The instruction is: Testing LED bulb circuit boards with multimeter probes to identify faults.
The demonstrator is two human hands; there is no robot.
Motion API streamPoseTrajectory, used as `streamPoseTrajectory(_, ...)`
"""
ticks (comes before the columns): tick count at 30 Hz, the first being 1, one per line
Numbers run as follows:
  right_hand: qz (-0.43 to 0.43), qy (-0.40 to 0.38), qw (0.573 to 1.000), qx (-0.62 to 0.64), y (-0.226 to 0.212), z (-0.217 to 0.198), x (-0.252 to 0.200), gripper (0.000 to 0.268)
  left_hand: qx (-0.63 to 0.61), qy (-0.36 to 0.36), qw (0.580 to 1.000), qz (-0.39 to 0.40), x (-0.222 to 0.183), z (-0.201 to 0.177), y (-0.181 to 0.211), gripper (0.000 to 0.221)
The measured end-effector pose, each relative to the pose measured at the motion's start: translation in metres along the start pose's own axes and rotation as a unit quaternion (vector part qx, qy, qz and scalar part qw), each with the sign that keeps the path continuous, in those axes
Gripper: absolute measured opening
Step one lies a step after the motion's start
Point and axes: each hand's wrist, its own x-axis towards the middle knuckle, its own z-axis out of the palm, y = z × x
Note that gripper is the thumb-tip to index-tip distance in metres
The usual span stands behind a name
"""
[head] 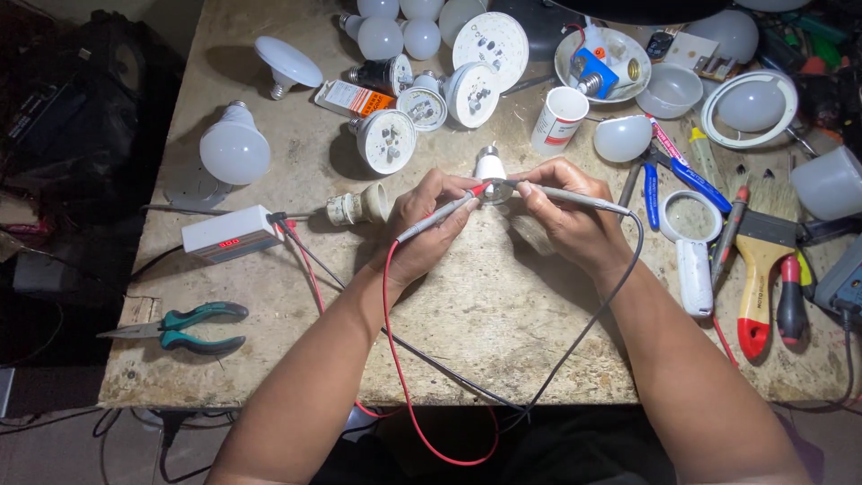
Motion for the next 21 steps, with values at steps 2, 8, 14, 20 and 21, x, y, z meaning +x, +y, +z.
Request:
streamPoseTrajectory(2, 0.0, -0.004, 1.0, 0.0, 0.0, 0.0, 0.0, 0.016, -0.001, 0.002, 1.0, -0.005, 0.0, 0.0, 0.0, 0.017)
streamPoseTrajectory(8, -0.006, 0.003, 1.0, 0.022, -0.01, 0.005, -0.003, 0.015, 0.008, 0.019, 1.0, -0.005, -0.001, 0.003, -0.011, 0.02)
streamPoseTrajectory(14, 0.0, -0.014, 1.0, 0.018, 0.003, 0.0, -0.004, 0.016, 0.034, 0.053, 0.998, -0.012, -0.002, 0.007, -0.01, 0.018)
streamPoseTrajectory(20, -0.083, -0.051, 0.993, -0.073, 0.027, -0.004, -0.002, 0.015, 0.067, 0.061, 0.99, -0.113, -0.006, 0.023, -0.042, 0.028)
streamPoseTrajectory(21, -0.137, -0.042, 0.98, -0.14, 0.051, -0.006, 0.0, 0.016, 0.064, 0.024, 0.993, -0.096, -0.004, 0.028, -0.057, 0.028)
